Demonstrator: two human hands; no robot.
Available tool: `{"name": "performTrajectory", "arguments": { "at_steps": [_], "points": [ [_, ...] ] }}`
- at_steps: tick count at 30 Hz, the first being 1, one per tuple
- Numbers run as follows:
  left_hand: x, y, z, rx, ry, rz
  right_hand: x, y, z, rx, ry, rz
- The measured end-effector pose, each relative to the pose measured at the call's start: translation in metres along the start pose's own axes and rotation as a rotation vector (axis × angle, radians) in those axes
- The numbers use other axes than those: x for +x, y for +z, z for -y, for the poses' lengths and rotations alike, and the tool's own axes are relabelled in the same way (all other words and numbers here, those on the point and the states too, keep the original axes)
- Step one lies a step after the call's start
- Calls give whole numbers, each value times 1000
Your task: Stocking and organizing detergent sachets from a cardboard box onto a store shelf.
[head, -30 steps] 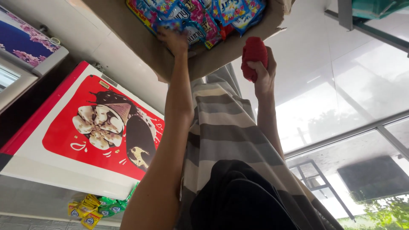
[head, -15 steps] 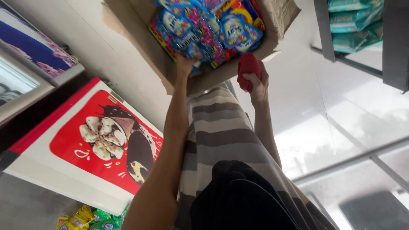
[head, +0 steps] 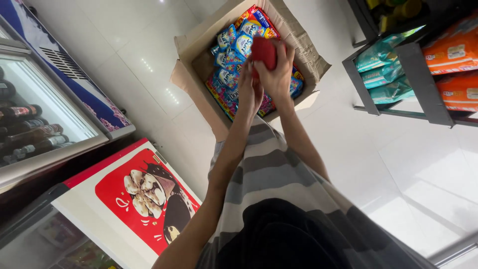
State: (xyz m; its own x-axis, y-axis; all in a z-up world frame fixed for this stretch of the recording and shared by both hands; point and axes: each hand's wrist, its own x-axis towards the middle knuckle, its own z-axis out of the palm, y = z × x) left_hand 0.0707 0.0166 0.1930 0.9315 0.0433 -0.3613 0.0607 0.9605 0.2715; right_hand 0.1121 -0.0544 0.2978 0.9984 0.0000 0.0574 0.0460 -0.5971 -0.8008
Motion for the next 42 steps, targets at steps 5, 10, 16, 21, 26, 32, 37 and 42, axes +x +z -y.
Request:
{"name": "performTrajectory", "arguments": {
  "at_steps": [5, 10, 16, 21, 26, 32, 37, 42],
  "points": [
    [30, 3, -40, -124, 35, 195, 8, -10, 24, 316, 4, 306],
    [57, -31, -37, -260, -12, 190, 0, -29, 63, 668, 156, 223],
    [-1, 66, -72, -142, 69, 345, 17, 2, 35, -16, -196, -119],
    [-3, 74, -80, 17, 38, 375, 24, -13, 80, 19, -155, -182],
    [38, 20, -70, 72, 80, 311, -15, -1, 75, 56, -298, -24],
    [-10, 61, -84, 192, 3, 257, 55, -20, 47, 72, -179, -291],
    [-17, 107, -118, 512, 56, 410, 66, -51, 7, 943, 147, 39],
    [56, 64, -84, 458, 192, 320, 17, -47, 45, 1040, 74, 209]
  ]
}}
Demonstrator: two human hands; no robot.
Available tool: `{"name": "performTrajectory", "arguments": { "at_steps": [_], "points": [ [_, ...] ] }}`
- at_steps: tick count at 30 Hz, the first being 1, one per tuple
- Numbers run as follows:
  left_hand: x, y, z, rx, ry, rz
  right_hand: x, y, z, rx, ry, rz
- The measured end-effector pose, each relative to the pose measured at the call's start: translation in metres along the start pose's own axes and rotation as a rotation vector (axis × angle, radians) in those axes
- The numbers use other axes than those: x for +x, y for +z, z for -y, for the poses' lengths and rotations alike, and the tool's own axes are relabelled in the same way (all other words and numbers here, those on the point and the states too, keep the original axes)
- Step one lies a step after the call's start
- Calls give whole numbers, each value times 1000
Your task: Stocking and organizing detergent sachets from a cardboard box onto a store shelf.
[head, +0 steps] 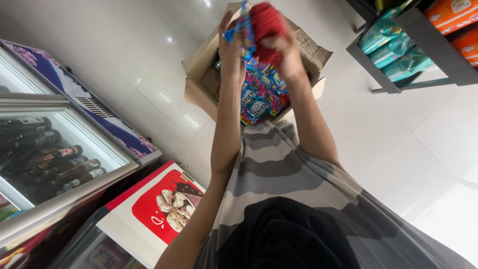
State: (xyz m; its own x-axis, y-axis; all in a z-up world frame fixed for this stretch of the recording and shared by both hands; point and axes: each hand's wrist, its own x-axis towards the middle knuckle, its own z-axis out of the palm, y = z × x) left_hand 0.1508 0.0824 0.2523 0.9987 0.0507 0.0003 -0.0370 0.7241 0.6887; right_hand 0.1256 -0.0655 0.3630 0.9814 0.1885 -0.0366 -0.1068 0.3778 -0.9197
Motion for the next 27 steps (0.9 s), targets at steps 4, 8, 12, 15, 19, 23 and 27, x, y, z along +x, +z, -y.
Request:
{"name": "performTrajectory", "arguments": {
  "at_steps": [4, 8, 12, 15, 19, 23, 27],
  "points": [
    [11, -13, 23, -451, -171, -141, -22, 19, -7, -633, -97, 28],
    [-15, 34, 3, -466, -253, 91, -7, -1, -18, -806, -241, -5],
    [-30, 19, 51, -537, -360, 129, 2, -10, -8, -942, -283, -319],
    [-24, 31, 48, -549, -347, 30, -17, -19, -18, -964, -246, -288],
    [-14, -8, 85, -411, -321, -30, -49, -70, -60, -973, -184, -58],
    [-49, -58, 177, -154, -472, -233, -73, -122, -62, -915, 74, -69],
    [-79, -66, 251, 248, -606, -392, -89, -169, -61, -833, 358, -222]
  ]
}}
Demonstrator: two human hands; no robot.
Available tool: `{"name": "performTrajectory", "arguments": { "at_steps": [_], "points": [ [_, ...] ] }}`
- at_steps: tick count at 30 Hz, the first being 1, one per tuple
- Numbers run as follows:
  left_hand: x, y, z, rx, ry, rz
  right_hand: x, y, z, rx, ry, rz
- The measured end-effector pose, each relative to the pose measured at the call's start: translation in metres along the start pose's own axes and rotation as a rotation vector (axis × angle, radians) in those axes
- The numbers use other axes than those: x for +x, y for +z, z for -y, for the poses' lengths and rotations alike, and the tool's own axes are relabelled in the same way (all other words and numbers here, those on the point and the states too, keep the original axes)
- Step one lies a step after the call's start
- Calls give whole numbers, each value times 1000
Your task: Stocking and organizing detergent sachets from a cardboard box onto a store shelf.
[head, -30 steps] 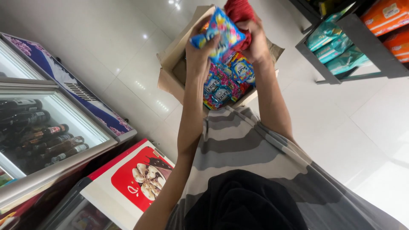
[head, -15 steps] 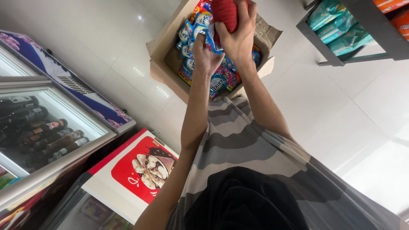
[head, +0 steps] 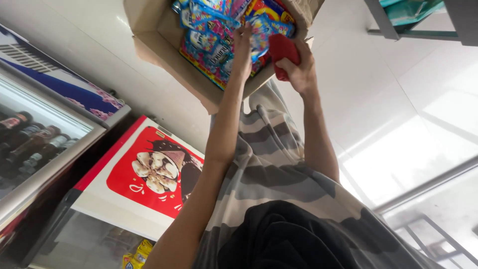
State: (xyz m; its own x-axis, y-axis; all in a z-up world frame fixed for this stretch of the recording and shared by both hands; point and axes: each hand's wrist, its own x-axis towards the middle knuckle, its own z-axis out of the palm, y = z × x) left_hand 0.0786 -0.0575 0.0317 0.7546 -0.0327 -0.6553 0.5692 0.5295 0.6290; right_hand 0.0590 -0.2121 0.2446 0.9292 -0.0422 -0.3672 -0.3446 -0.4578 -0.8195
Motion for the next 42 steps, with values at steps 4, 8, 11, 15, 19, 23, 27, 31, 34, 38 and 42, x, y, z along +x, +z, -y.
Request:
{"name": "performTrajectory", "arguments": {
  "at_steps": [4, 8, 11, 15, 19, 23, 27, 31, 34, 38, 42],
  "points": [
    [41, -35, 90, 396, 117, -57, -2, -10, -35, 21, 214, -20],
    [106, -153, 179, 513, 247, -472, 10, -1, -60, -14, 316, -16],
    [98, -205, 152, 549, 253, -695, 13, 16, -78, -17, 340, 15],
    [105, -213, 126, 172, 11, -681, 18, 37, -89, 9, 291, 58],
    [117, -226, 140, 35, -61, -605, 23, 47, -68, 3, 274, 85],
    [79, -192, 85, -200, 18, -562, 23, 43, -56, -6, 223, 88],
    [26, -168, 59, -437, 221, -349, 27, 49, -38, 8, 14, 75],
    [-53, -88, -19, -606, 191, -228, 29, 82, 3, -91, -301, 44],
    [-93, -31, -70, -751, 163, -117, 24, 113, 61, -198, -488, -41],
    [-68, -36, -57, -769, 284, 69, 41, 115, 111, -168, -544, -227],
    [-124, 5, -184, -754, 347, 291, 33, 108, 157, -171, -577, -260]
  ]
}}
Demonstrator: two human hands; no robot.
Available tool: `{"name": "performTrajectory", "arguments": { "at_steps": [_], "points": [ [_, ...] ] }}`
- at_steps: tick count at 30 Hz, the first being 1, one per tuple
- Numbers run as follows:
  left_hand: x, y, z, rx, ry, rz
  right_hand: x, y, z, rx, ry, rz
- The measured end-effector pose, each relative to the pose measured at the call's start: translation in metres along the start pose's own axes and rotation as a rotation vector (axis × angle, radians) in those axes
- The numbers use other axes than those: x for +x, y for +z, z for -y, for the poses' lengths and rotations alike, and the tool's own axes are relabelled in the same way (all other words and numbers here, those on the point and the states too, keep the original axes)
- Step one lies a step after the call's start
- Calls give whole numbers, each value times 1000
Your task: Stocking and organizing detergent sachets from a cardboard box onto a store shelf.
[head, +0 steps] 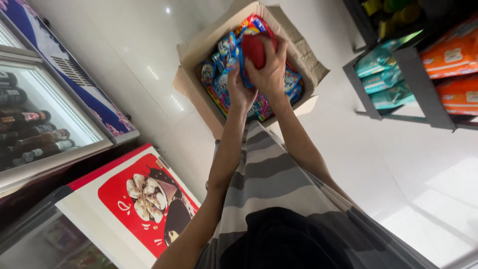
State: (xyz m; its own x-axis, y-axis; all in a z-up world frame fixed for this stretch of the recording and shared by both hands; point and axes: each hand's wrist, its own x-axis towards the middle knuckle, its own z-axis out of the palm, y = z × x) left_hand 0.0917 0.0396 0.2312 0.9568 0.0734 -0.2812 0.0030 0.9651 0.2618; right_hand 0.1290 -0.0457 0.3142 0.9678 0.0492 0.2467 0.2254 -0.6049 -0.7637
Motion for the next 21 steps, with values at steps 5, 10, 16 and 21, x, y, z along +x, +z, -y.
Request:
{"name": "performTrajectory", "arguments": {
  "at_steps": [5, 10, 16, 21],
  "points": [
    [24, 4, -19, 37, -3, 16, -12, -13, 18, -98, -84, 160],
    [18, 25, -11, 289, -87, 1, 25, -19, 30, -107, -80, -76],
    [34, 42, -38, 403, 75, 271, 68, -41, -37, 370, -21, -241],
    [63, 47, -39, 350, 144, 379, 47, -48, 25, 872, 193, -27]
  ]
}}
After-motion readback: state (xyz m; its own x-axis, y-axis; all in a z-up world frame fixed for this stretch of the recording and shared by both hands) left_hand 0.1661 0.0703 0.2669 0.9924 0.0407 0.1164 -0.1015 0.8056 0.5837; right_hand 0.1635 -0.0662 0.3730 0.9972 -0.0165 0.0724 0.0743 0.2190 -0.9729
